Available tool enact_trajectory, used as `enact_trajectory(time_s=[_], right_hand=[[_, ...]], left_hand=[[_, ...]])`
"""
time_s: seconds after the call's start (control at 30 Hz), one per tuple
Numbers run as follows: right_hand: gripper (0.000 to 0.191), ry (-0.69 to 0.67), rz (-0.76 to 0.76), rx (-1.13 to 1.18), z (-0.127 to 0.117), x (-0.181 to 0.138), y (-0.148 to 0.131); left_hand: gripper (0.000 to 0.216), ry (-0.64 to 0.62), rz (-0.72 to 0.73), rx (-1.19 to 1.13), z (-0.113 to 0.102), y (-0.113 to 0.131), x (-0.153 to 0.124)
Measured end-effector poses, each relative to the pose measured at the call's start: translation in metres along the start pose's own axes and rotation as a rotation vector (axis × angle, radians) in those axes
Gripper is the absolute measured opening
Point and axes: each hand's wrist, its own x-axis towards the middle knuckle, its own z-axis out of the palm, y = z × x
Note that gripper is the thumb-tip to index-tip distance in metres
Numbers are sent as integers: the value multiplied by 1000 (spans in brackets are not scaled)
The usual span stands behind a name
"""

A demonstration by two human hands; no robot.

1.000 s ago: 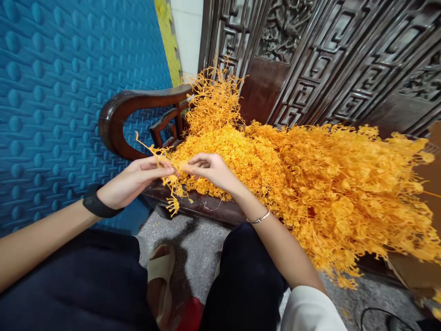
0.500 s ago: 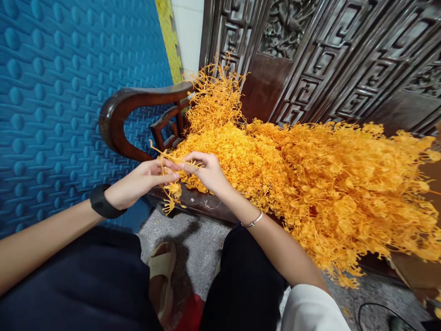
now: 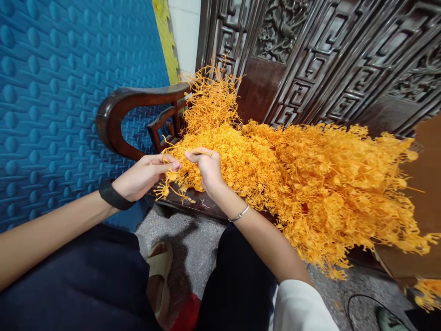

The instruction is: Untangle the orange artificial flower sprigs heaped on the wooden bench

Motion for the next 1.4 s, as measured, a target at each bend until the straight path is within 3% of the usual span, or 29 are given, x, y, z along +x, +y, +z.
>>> enact_trajectory(time_s=[0.17, 0.47, 0.77, 0.87, 0.9, 0.93, 1.0, 1.07, 1.13, 1.27, 1.4], right_hand=[[13, 53, 63, 5, 2, 6, -4], [11, 105, -138, 72, 8, 17, 5], [12, 162, -167, 5, 16, 39, 13], [9, 360, -254, -29, -12, 64, 5], [9, 506, -246, -34, -28, 74, 0], [7, 569, -250, -37, -46, 83, -6], [4, 637, -412, -125, -83, 97, -15], [9, 545, -550, -291, -109, 104, -17], [16, 422, -620, -428, -120, 105, -12], [14, 239, -662, -602, -109, 100, 3], [3, 158, -702, -696, -95, 102, 10]], left_hand=[[7, 63, -25, -115, 5, 2, 1], [6, 75, 5, -185, 14, 2, 7], [3, 127, -53, -256, 18, 5, 18], [7, 62, -83, -193, 23, 6, -1], [7, -10, -114, -155, 26, 6, -10], [5, -102, -157, -117, 28, 5, -20], [3, -180, -167, -72, 29, 4, -35], [6, -164, -113, -48, 25, 2, -39], [8, -111, -69, -37, 16, -1, -34], [9, -75, -99, -31, -3, -5, -18], [15, -76, -94, -55, -9, -2, -18]])
